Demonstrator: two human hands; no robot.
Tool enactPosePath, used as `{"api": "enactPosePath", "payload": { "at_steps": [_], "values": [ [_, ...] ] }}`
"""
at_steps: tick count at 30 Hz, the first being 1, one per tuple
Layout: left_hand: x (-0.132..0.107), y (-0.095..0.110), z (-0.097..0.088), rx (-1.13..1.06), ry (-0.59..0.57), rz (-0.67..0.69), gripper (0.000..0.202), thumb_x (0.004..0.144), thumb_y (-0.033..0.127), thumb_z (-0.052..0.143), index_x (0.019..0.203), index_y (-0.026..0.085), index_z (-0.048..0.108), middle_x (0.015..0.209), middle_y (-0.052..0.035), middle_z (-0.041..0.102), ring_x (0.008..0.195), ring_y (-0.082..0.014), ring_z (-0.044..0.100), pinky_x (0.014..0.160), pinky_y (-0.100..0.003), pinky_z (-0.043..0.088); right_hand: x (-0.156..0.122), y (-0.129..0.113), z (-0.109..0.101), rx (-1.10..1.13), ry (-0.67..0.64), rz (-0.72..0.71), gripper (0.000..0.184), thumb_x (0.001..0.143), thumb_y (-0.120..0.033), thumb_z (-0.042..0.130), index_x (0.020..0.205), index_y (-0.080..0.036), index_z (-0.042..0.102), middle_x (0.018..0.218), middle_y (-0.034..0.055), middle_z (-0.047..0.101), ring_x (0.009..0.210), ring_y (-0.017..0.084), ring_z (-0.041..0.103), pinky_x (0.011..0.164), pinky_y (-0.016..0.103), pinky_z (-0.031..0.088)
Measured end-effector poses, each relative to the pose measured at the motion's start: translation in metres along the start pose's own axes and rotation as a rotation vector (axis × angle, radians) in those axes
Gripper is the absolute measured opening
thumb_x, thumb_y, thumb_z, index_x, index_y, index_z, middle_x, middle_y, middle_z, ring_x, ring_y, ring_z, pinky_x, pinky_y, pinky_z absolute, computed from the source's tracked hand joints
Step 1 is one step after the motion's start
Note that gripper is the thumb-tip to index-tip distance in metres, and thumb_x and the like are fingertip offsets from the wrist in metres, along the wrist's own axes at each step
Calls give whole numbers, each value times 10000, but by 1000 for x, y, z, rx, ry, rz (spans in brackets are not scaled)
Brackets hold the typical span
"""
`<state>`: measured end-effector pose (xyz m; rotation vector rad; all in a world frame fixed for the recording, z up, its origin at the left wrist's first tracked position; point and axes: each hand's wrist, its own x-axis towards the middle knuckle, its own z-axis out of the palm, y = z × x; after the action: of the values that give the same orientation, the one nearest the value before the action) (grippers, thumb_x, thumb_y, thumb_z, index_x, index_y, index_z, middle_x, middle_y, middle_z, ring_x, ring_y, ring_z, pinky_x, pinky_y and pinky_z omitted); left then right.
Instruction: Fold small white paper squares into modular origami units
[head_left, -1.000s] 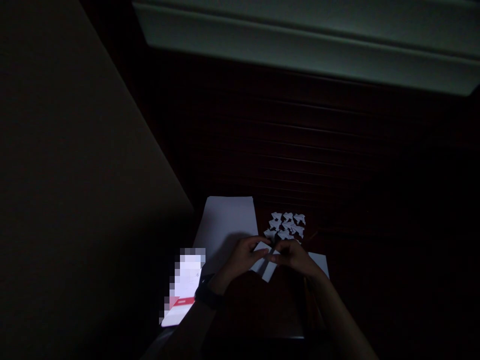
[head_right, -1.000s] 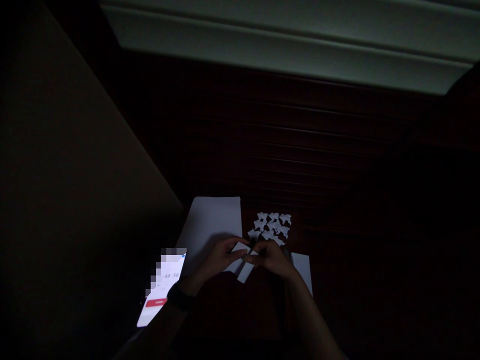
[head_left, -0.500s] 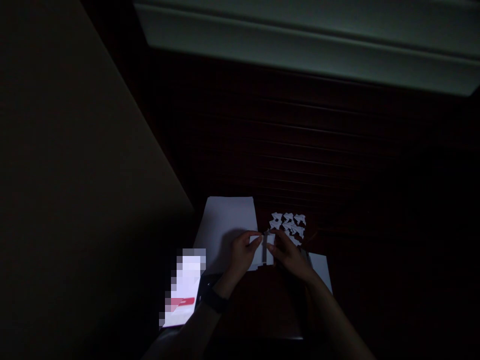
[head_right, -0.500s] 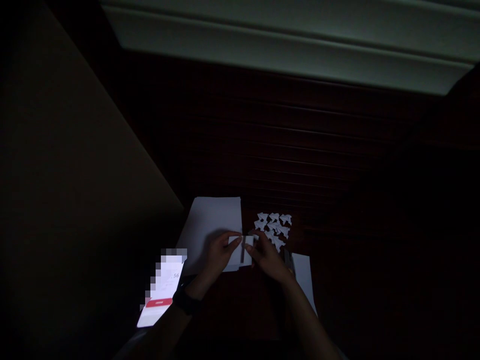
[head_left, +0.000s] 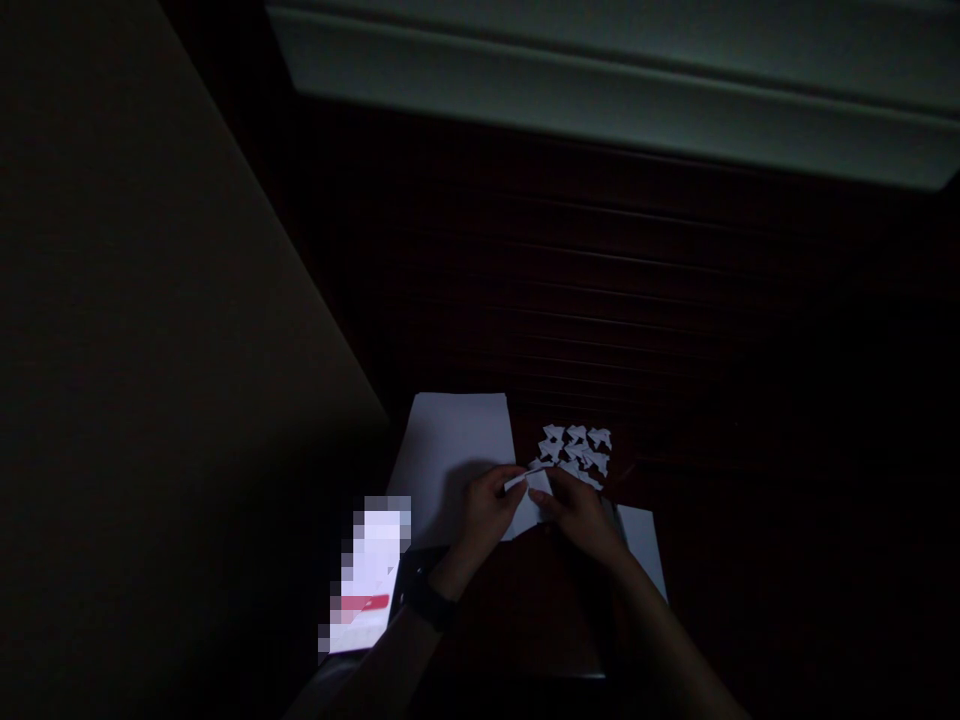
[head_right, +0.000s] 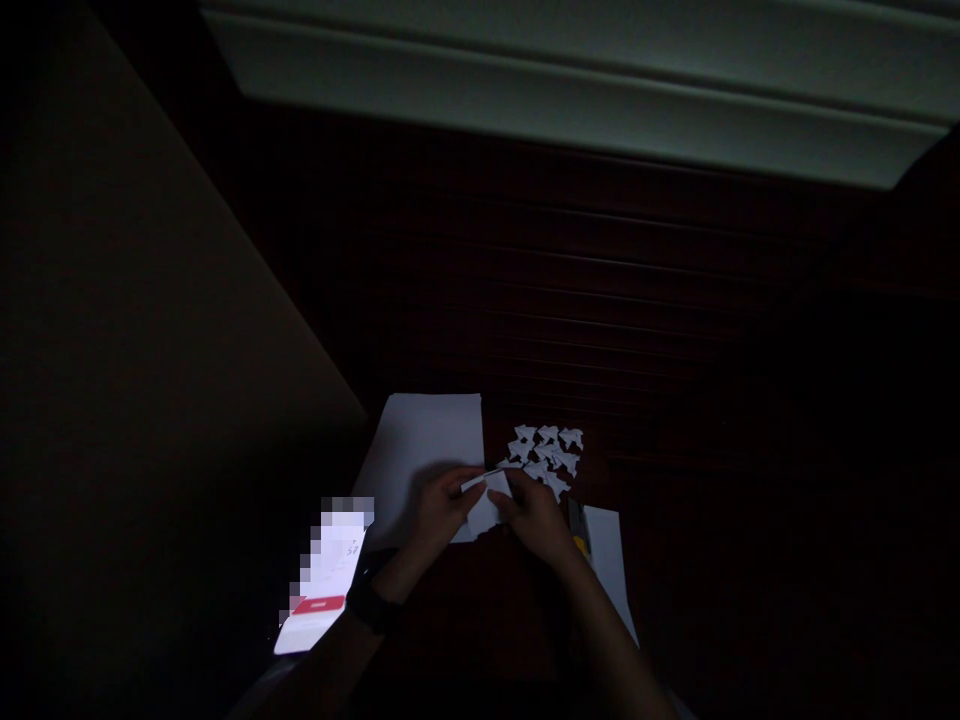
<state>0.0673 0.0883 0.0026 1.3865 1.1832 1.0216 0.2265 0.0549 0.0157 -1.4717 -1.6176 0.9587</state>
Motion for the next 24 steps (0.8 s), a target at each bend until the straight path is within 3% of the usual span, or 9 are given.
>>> {"api": "enactPosePath", "payload": {
  "at_steps": [12,24],
  "values": [
    [1,-9,3,-63,13,-34,257,700,310,653,903,158,694,936,-97,700,864,-243,651,763,-336,516,-4,-8,-3,-140,78,-36,260,841,-330,504,1075,-271,602,982,18,680,865,214,625,754,302,452],
    [2,-11,1,-168,-21,-127,292,672,301,688,915,139,674,929,-116,695,857,-249,646,745,-348,523,-4,-4,-3,-308,109,-87,339,854,-357,488,1172,-269,569,990,62,676,852,241,624,736,321,453]
  ]
}}
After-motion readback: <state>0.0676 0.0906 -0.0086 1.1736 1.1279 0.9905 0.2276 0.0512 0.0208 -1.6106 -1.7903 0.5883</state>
